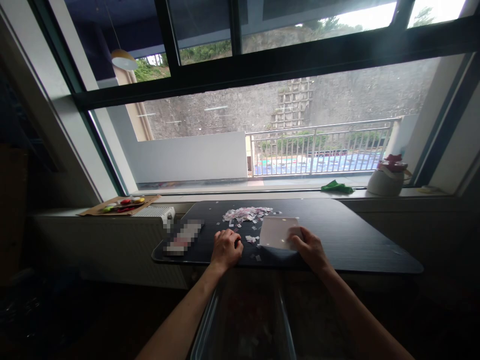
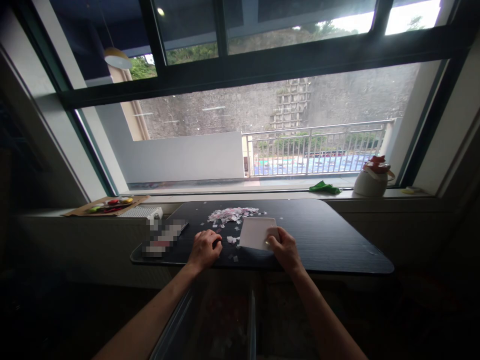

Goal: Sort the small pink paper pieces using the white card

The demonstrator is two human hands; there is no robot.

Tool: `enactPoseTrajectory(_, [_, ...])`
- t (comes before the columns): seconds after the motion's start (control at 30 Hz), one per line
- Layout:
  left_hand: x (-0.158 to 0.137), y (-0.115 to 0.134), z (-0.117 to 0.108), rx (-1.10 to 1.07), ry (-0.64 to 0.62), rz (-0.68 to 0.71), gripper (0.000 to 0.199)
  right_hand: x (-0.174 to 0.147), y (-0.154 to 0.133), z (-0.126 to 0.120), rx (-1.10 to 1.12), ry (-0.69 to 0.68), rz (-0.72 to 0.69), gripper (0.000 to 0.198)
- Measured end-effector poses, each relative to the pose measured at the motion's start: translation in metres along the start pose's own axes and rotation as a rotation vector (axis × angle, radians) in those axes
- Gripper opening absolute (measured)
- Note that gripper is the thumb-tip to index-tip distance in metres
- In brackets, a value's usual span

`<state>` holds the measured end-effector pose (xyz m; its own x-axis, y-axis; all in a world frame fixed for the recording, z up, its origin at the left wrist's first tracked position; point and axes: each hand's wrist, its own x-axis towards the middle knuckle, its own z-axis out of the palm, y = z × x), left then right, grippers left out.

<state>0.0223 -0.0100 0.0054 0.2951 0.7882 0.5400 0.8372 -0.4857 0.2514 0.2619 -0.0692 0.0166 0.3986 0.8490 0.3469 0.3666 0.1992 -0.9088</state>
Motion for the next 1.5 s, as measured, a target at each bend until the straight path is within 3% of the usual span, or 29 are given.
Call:
enactPoseTrajectory(0.17, [0.001, 0.000, 0.001, 0.006, 0.000, -0.001, 0.016, 0.001, 0.003, 0.000, 0.002, 0.060, 0.032, 0.025])
enactPoseTrajectory(0.37, [0.000, 0.001, -0.001, -0.023, 0.008, 0.003, 0.015, 0.001, 0.002, 0.001, 0.007, 0.013, 0.022, 0.024])
enactPoseTrajectory(0.5, [-0.005, 0.002, -0.008, -0.102, 0.010, 0.152, 0.021, 0.001, 0.002, 0.000, 0.032, -0.003, 0.039, 0.026])
enactPoseTrajectory(0.7, [-0.005, 0.002, -0.012, -0.076, -0.178, 0.339, 0.032, 0.001, 0.004, 0.000, 0.055, -0.006, 0.031, 0.026])
enactPoseTrajectory(0.83, [-0.003, 0.004, -0.011, -0.055, -0.247, 0.403, 0.030, 0.002, 0.007, 0.000, 0.026, 0.031, 0.044, 0.024])
enactPoseTrajectory(0.97, [-0.005, 0.004, -0.013, -0.061, -0.216, 0.421, 0.027, 0.002, 0.006, 0.000, 0.034, 0.068, 0.033, 0.025])
enactPoseTrajectory(1.17, [-0.007, 0.001, -0.014, -0.141, -0.048, 0.305, 0.033, 0.000, 0.004, 0.002, 0.028, -0.125, -0.019, 0.022])
enactPoseTrajectory(1.33, [-0.004, 0.001, -0.010, -0.136, -0.040, 0.212, 0.027, 0.001, 0.007, 0.000, 0.114, -0.310, -0.007, 0.021])
enactPoseTrajectory(1.5, [-0.002, 0.003, -0.006, -0.092, 0.015, 0.147, 0.025, 0.003, 0.006, -0.001, 0.082, -0.235, 0.008, 0.021])
